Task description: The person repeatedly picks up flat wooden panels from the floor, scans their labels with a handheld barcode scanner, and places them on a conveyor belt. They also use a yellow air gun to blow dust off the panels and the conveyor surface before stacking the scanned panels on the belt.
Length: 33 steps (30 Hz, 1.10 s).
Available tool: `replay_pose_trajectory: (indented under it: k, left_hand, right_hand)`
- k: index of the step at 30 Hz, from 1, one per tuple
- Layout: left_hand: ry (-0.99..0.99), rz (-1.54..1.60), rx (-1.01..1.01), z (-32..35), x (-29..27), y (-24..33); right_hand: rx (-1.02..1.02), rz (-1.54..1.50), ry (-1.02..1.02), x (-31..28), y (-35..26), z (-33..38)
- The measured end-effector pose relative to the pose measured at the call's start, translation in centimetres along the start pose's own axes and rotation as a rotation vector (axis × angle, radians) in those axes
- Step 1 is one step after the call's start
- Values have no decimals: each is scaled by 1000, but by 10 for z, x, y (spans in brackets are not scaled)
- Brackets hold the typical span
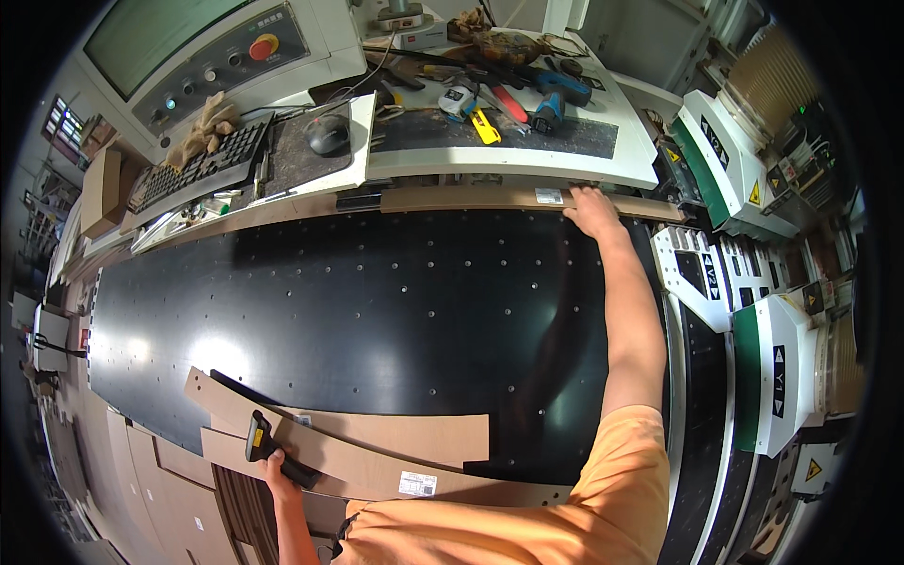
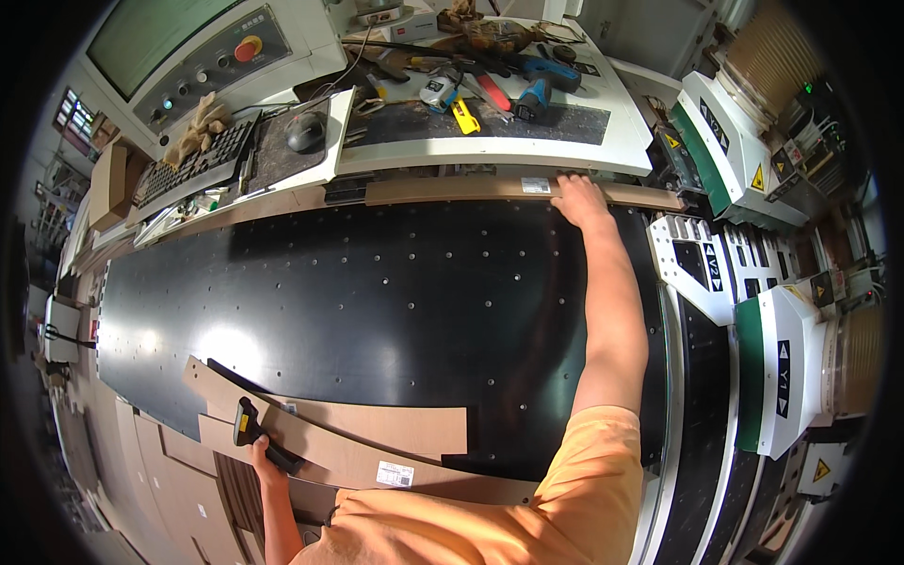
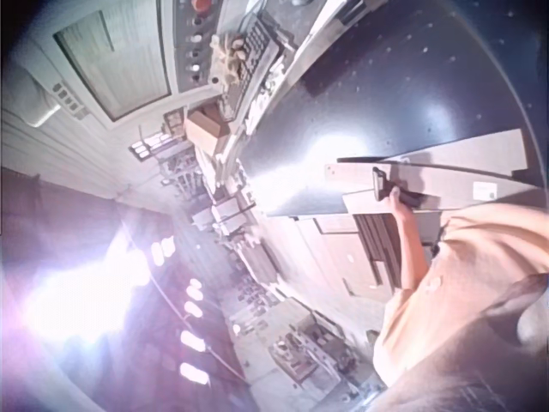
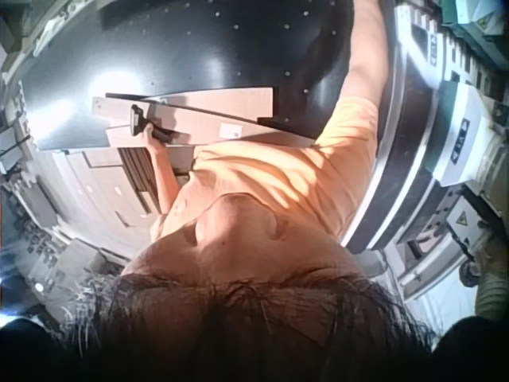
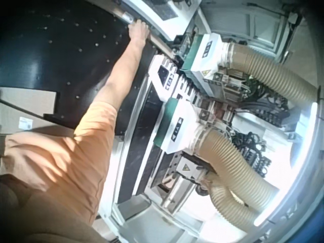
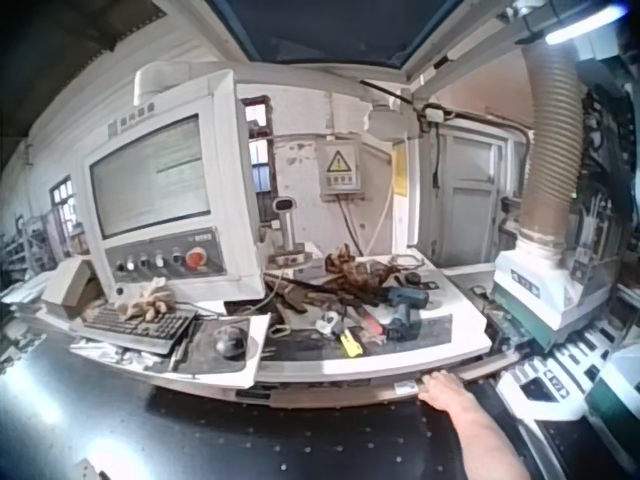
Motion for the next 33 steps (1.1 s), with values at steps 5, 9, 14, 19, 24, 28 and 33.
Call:
replay_pose_trajectory:
  k: [5,9,14,19,24,28,33]
  left_hand:
    - [148,49,-69,-5,-11,-25]
    - [5,-70,13,-9,-15,-40]
    - [-29,-132,27,-11,-11,-39]
    - [-8,-37,14,9,0,-32]
    - [-46,8,-33,12,-2,-18]
    - [-81,-49,23,2,-8,-9]
    - [-39,-70,11,6,-11,-1]
  right_hand:
    - [-189,-232,19,18,-21,-12]
    - [-202,-175,30,41,-3,-26]
    - [-64,-166,145,49,-2,-10]
    - [451,-545,713,64,-49,29]
    - [782,-1396,633,72,-87,41]
    - [668,-1356,627,63,-105,36]
    - [596,-1329,616,66,-112,38]
Point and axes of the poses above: each hand's wrist, its own z-axis away from the middle knuckle, its own x-axis out of the palm, y = z × x, the point moved 1 cm from there along -z, towards the middle knuckle, and after that the axes turned 6 degrees about y, right-handed, at the moved point
